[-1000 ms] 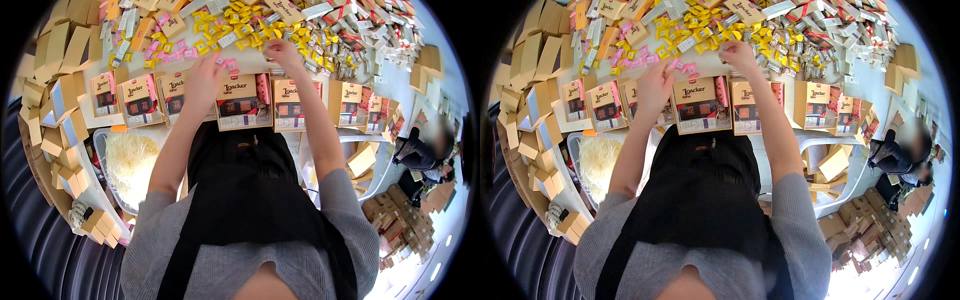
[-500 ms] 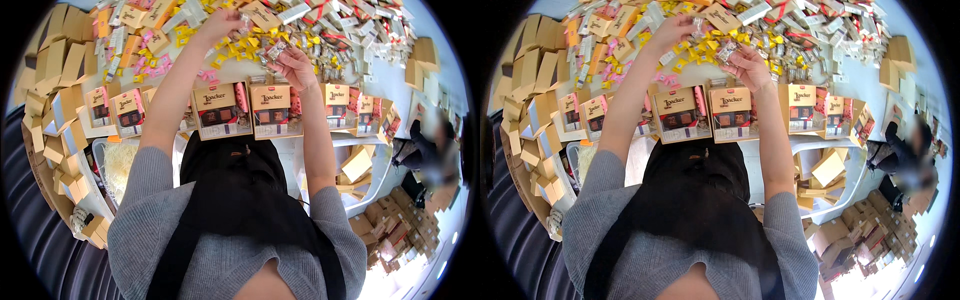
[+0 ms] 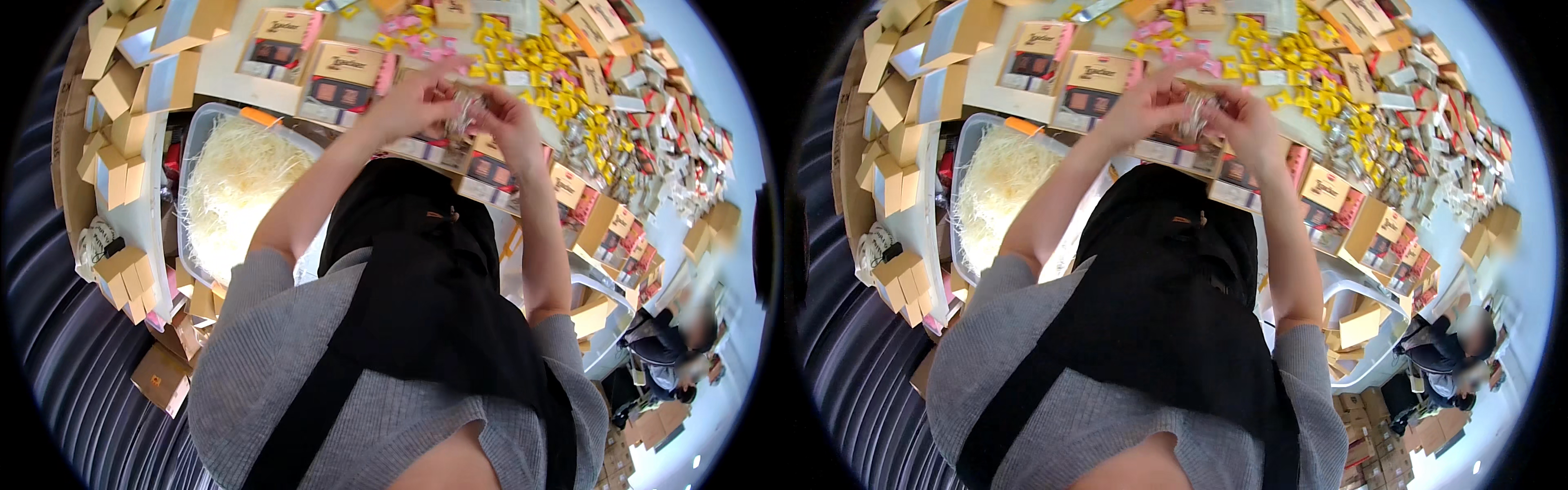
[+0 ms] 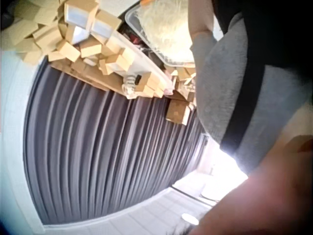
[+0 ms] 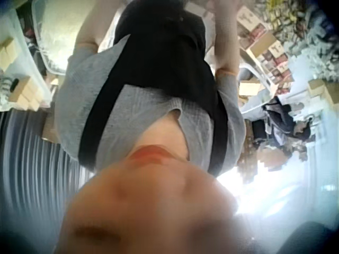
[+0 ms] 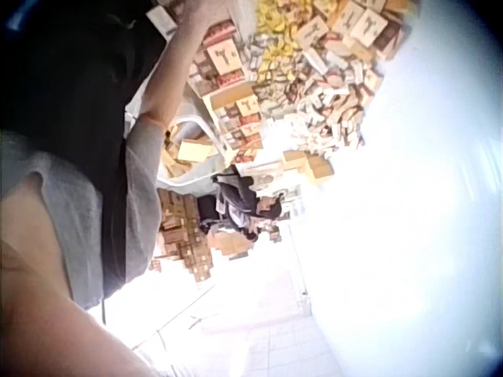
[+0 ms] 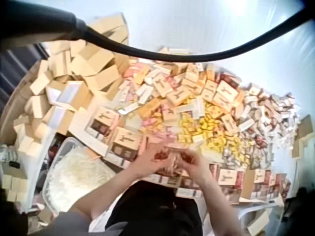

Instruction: The person assembles small gift boxes by placing shredded paper filler and wrapped candies into open cardboard boxes labeled 'Toacker'. They then close the boxes and place them into a larger white plastic bin. The process is repetitive, involving picking up boxes, filling them, and stacking them.

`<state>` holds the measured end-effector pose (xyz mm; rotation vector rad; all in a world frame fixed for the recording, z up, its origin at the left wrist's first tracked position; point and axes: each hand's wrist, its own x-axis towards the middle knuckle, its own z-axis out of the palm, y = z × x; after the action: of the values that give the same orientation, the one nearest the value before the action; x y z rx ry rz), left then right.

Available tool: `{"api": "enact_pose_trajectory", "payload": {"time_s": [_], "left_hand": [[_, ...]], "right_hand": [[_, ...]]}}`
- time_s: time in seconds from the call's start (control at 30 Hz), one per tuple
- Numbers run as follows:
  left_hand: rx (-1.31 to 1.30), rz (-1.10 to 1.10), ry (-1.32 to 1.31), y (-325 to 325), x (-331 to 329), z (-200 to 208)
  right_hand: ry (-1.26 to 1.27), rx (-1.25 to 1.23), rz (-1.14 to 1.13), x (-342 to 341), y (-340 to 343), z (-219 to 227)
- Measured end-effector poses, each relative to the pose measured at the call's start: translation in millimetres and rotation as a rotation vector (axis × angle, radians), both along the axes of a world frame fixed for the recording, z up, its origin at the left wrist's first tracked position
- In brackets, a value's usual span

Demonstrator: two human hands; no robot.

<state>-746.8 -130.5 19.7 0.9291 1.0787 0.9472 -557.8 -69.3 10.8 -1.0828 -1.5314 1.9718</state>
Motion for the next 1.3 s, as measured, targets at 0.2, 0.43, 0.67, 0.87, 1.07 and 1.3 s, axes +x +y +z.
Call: {"api": "enact_pose_trajectory", "payload": {"time_s": [0.2,0.43,0.67,0.87,1.07,1.3], "left_hand": [[-0.236,0.564,-0.424,-110.4,-74.9,-42.5],[-0.087,0.642,-0.317,-112.7,-95.6,-88.3],[-0.015,0.587,-0.138,-88.3,-111.8,-126.0],[0.431,0.019,0.997,-70.6,-112.7,-119.6],[0.430,0.007,0.958,-65.2,-122.6,-105.1],[0.457,0.204,0.833,-64.2,-99.7,-129.9]], "right_hand": [[-0.072,-0.052,-0.174,-75.1,-82.3,-27.0],[-0.411,0.649,-0.178,-133.8,-85.4,-42.5],[-0.642,0.996,0.055,-149.1,-61.7,-75.4],[-0.691,1.075,0.020,-150.5,-55.8,-92.1],[-0.726,1.138,0.039,-145.7,-59.4,-81.5],[-0.851,1.172,0.217,-152.0,-58.2,-75.9]]}}
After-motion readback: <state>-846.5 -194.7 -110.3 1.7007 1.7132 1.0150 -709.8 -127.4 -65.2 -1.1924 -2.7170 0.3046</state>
